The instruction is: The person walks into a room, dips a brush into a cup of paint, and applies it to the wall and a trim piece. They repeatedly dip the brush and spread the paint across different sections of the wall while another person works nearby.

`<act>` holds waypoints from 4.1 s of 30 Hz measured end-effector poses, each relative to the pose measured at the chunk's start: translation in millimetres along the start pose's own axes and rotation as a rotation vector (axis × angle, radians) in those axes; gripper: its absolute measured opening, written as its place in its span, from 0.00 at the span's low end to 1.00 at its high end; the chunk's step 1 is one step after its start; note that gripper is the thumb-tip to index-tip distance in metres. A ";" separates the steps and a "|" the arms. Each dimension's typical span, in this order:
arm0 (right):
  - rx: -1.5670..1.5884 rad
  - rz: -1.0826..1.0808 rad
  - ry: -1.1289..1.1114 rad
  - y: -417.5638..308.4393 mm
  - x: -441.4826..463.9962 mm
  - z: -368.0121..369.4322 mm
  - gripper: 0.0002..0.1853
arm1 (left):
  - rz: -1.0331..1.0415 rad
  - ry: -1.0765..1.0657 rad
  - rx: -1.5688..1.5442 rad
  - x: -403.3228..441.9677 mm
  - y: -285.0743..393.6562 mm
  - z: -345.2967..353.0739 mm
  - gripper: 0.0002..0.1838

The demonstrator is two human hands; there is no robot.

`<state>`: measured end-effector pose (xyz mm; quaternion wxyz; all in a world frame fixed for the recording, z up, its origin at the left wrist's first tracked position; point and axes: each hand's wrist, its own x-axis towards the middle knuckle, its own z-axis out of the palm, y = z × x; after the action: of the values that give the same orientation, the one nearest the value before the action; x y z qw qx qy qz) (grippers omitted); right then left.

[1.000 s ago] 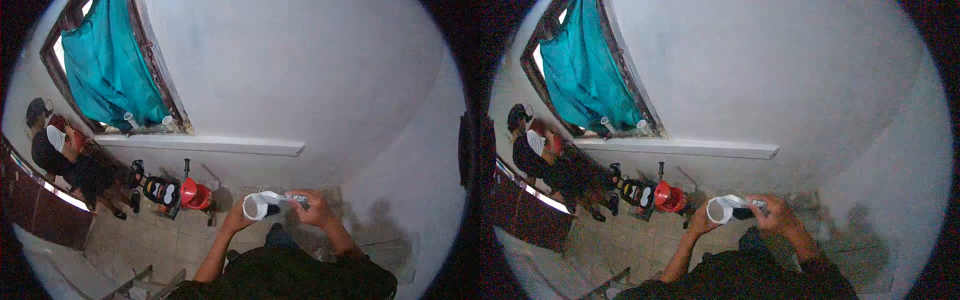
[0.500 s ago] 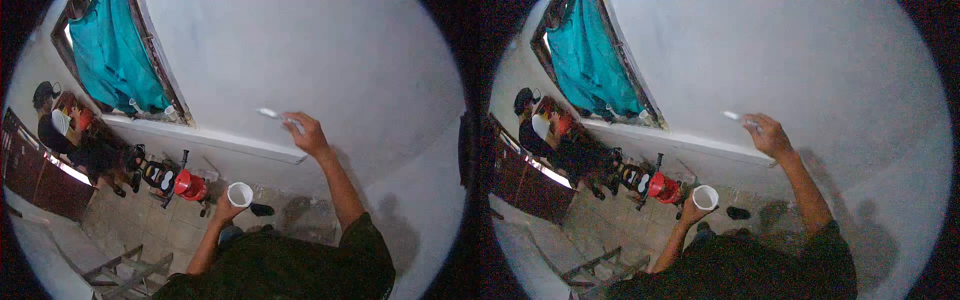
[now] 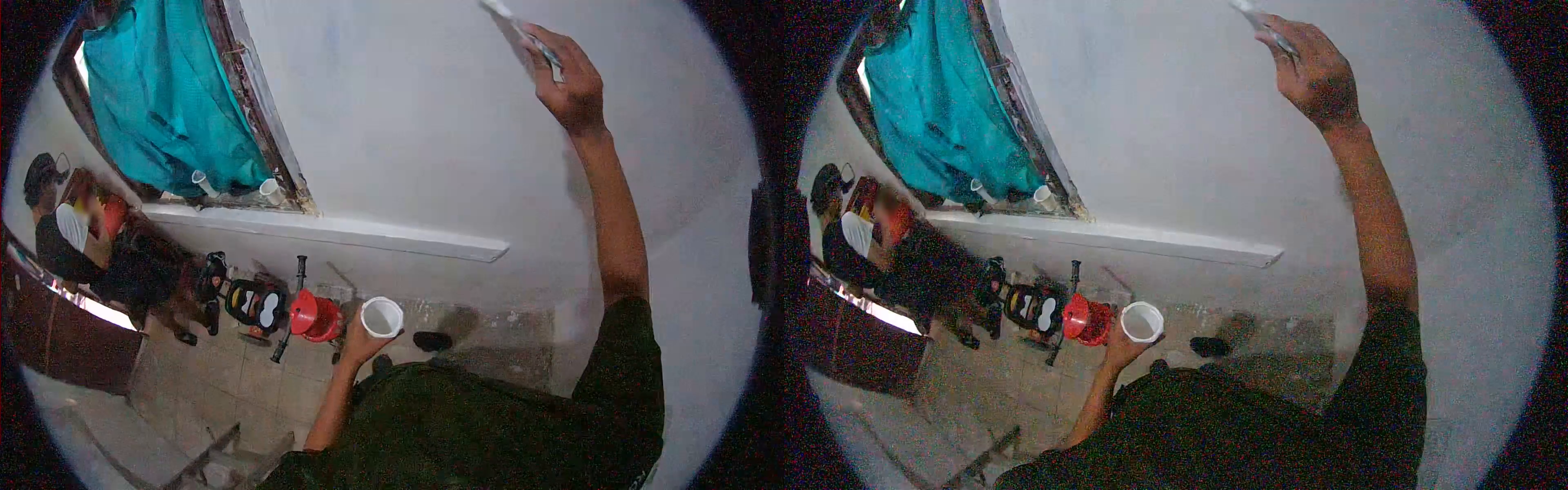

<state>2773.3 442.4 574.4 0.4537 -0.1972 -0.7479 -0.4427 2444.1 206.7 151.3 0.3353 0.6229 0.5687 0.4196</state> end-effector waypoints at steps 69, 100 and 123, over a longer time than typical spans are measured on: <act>0.066 0.308 -0.410 -109.0 -205.1 17.3 0.19 | -0.046 -0.121 -0.106 36.3 -70.8 -30.6 0.46; -0.005 0.359 -0.597 -135.7 -256.3 10.2 0.20 | -0.020 -0.171 -0.198 31.0 -64.3 -39.6 0.46; -0.285 0.314 -0.343 73.1 -174.6 -52.2 0.16 | 0.150 0.000 -0.094 21.0 -127.3 -22.0 0.46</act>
<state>2939.6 455.9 471.0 0.3513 -0.4446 -0.7042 -0.4278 2369.9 242.5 49.7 0.3317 0.6473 0.5003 0.4697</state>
